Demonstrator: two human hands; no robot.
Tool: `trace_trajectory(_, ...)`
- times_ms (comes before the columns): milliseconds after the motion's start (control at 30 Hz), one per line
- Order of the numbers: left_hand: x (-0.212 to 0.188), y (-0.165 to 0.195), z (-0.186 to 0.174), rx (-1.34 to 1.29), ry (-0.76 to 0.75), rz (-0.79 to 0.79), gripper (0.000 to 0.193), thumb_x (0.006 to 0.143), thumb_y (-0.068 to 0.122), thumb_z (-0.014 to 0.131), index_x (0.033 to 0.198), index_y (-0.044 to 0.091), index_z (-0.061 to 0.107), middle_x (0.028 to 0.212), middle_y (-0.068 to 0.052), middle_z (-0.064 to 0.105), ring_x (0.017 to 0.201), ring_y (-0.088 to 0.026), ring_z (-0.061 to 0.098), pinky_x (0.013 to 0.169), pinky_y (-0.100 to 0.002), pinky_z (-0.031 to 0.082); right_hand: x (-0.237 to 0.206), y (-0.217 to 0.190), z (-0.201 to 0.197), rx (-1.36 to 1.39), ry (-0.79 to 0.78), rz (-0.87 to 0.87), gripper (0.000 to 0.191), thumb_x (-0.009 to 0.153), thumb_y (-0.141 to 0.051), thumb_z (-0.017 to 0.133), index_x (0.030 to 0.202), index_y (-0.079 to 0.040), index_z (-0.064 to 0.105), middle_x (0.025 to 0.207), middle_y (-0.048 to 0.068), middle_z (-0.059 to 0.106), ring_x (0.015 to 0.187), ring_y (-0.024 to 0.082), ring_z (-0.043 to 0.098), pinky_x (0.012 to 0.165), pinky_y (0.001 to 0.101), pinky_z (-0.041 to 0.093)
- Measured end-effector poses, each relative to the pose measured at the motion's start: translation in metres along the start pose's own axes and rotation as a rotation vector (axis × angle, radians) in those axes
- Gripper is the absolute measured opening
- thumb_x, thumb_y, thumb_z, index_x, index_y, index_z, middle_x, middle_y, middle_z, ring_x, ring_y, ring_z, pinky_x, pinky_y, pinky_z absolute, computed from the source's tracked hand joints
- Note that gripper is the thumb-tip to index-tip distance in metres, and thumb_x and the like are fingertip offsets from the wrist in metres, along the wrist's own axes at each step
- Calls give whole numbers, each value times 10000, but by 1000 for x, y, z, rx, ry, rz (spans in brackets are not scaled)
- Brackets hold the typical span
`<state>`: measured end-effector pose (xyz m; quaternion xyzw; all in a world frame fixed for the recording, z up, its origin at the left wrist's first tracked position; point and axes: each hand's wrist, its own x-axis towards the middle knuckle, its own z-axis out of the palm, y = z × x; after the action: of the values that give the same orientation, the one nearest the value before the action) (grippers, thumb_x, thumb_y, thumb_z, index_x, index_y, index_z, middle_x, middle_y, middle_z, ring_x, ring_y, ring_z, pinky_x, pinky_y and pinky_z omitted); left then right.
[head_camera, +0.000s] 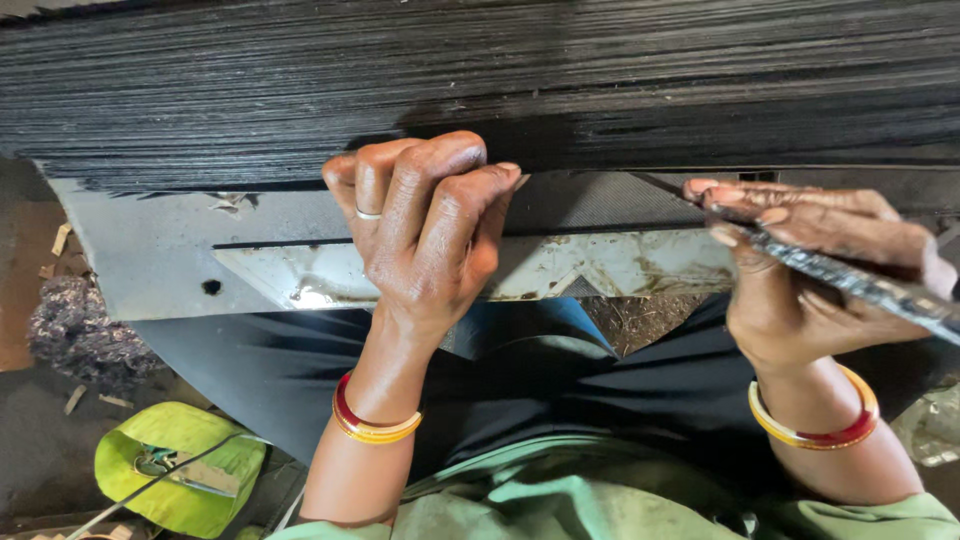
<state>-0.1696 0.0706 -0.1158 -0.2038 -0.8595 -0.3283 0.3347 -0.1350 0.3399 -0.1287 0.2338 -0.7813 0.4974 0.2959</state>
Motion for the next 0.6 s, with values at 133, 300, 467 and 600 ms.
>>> trace_trajectory(133,-2,-1,1,14,1,7,229,878,93,896,993,148,705,1102,1,622,1011,-218,593,915,-383,356,11,-3,-3,-12,-103,103,246,1131,75,642,1221,54,414,1031,263,666,953,374,781,870,434,638)
trace_trajectory(300,-5,-1,1,1,4,22,181,858,107,856,993,137,738,1074,-6,606,995,-216,583,902,-396,349,26,3,-8,259,-223,20,168,1128,0,619,1215,13,476,1066,197,661,977,349,773,901,459,635)
trace_trajectory(467,-7,0,2,38,-8,42,185,894,76,833,1039,152,748,1031,-4,577,991,-218,566,945,-418,352,31,-11,-10,120,-238,29,43,1034,-10,619,1053,29,614,997,226,704,903,351,767,831,451,619)
trace_trajectory(600,-8,-1,3,42,21,60,226,887,57,839,1045,171,723,990,-10,564,956,-242,535,918,-426,355,30,-44,-12,80,-22,85,59,1039,-7,650,1076,27,619,1034,204,709,935,311,754,852,427,604)
